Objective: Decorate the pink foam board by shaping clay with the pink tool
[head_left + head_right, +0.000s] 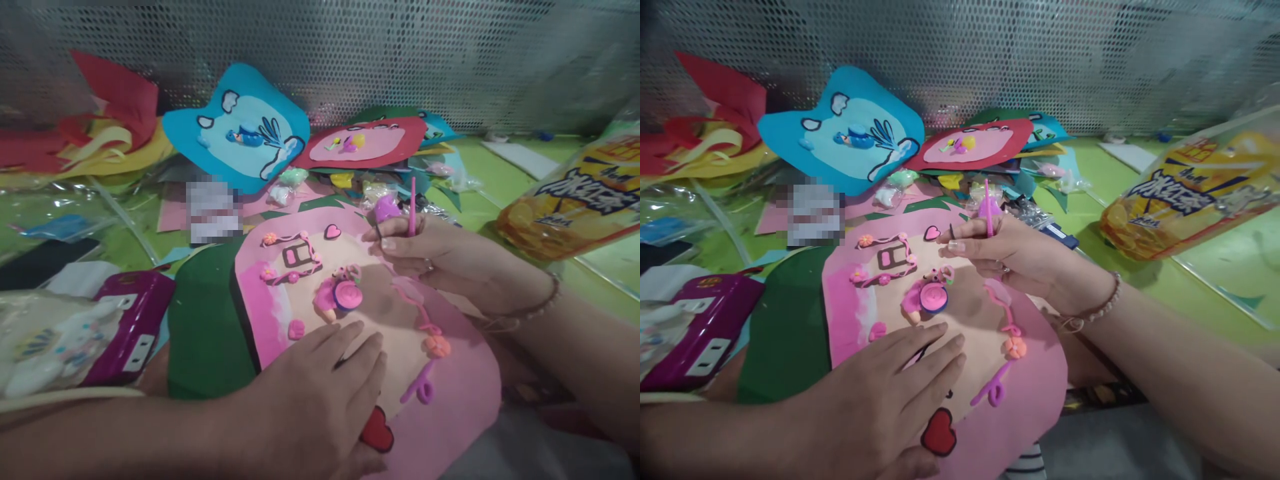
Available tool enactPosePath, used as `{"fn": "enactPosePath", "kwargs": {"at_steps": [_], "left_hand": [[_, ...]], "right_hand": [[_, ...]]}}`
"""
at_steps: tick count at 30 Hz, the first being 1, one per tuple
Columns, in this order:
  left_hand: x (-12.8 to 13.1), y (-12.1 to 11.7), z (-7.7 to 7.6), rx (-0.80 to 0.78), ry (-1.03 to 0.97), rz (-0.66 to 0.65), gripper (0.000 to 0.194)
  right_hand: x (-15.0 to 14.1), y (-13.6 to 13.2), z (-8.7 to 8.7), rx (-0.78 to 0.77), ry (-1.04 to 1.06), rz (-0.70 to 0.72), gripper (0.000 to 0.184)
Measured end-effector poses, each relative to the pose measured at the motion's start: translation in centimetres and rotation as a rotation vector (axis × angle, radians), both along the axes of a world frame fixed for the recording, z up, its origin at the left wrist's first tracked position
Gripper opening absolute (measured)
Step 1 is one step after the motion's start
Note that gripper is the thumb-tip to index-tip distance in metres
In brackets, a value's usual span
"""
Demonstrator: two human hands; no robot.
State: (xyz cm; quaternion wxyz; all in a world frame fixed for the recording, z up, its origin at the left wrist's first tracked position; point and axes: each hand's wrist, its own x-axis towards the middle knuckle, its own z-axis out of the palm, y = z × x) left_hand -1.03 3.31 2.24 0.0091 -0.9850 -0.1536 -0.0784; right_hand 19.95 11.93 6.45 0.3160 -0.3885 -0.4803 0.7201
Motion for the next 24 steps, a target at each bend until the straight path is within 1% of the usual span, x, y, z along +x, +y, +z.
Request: {"fn": "enactPosePath", "kwargs": {"at_steps": [4, 6, 9, 13, 14, 17, 19, 22, 24], "left_hand": [[-0.04, 0.02, 0.04, -0.027, 0.013, -0.007, 0.054], [-0.05, 0.07, 0.02, -0.024, 0.012, -0.033, 0.053], [-0.06, 0.1, 0.09, 0.005, 0.012, -0.009, 0.055], [0.03, -0.02, 0.19, 0.024, 0.016, -0.012, 0.056], [0.06, -0.09, 0.16, 0.01, 0.015, -0.022, 0.055], [0.09, -0.28, 0.01, -0.046, 0.008, 0.021, 0.053], [0.03, -0.31, -0.08, -0.058, 0.007, 0.026, 0.052], [-0.09, -0.14, -0.06, -0.028, -0.001, -0.022, 0.053], [-0.1, -0.01, 0.02, -0.007, -0.005, -0.02, 0.053]], "right_hand": [[0.27, 0.48, -0.58, -0.053, 0.001, 0.08, 0.008], [0.31, 0.57, -0.72, -0.049, -0.01, 0.103, 0.011], [0.32, 0.6, -0.73, -0.067, -0.007, 0.114, 0.013], [0.38, 0.64, -0.73, -0.098, 0.01, 0.107, 0.016], [0.4, 0.66, -0.75, -0.096, 0.013, 0.102, 0.015], [0.42, 0.73, -0.85, -0.095, 0.01, 0.092, 0.012], [0.38, 0.72, -0.86, -0.092, -0.003, 0.083, 0.011], [0.27, 0.59, -0.8, -0.048, -0.032, 0.049, 0.013], [0.24, 0.46, -0.79, 0.018, -0.062, 0.035, 0.016]]}}
